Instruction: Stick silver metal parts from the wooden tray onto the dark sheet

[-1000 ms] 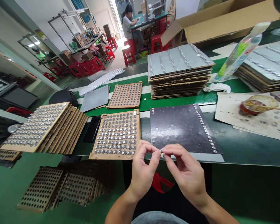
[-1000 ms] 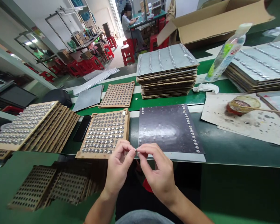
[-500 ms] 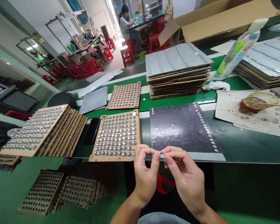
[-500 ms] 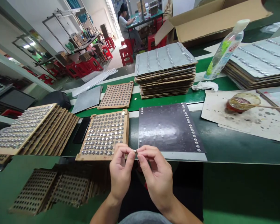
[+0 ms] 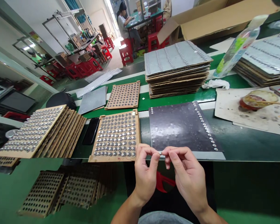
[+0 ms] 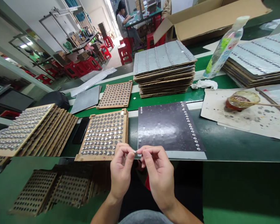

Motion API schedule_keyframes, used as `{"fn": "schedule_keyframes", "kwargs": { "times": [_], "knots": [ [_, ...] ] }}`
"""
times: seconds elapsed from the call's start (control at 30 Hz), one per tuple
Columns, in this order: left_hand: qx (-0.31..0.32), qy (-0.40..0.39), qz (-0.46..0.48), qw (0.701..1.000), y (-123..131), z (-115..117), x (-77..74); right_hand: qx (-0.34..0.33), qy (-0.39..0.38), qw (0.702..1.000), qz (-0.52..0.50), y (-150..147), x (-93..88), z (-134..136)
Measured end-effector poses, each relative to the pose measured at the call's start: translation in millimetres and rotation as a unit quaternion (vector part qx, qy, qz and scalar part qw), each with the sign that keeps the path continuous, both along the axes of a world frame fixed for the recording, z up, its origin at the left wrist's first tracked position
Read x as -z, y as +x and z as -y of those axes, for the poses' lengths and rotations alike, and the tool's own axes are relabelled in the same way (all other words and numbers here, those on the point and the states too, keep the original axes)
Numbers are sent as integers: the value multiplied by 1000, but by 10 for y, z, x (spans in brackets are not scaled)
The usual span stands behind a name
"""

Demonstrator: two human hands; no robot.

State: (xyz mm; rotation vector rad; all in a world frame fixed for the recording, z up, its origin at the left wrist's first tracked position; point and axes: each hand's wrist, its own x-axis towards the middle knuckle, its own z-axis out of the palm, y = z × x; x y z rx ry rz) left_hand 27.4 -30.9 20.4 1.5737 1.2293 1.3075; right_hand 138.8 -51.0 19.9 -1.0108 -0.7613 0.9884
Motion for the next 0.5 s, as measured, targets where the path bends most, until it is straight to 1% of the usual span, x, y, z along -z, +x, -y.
{"fn": "schedule_keyframes", "kwargs": {
  "times": [0.17, 0.27, 0.37, 0.5],
  "knots": [
    [21, 2, -3, 1000, -6, 10, 8, -12, 3, 1000, 1, 10, 11, 11],
    [19, 9, -16, 1000, -18, 15, 17, -23, 28, 999, 24, 60, 28, 15],
    [2, 29, -39, 999, -27, 21, 24, -43, 42, 994, 94, 116, 30, 1],
    [-28, 77, -92, 992, -20, 32, 27, -46, 30, 982, 181, 121, -2, -38]
  ]
}}
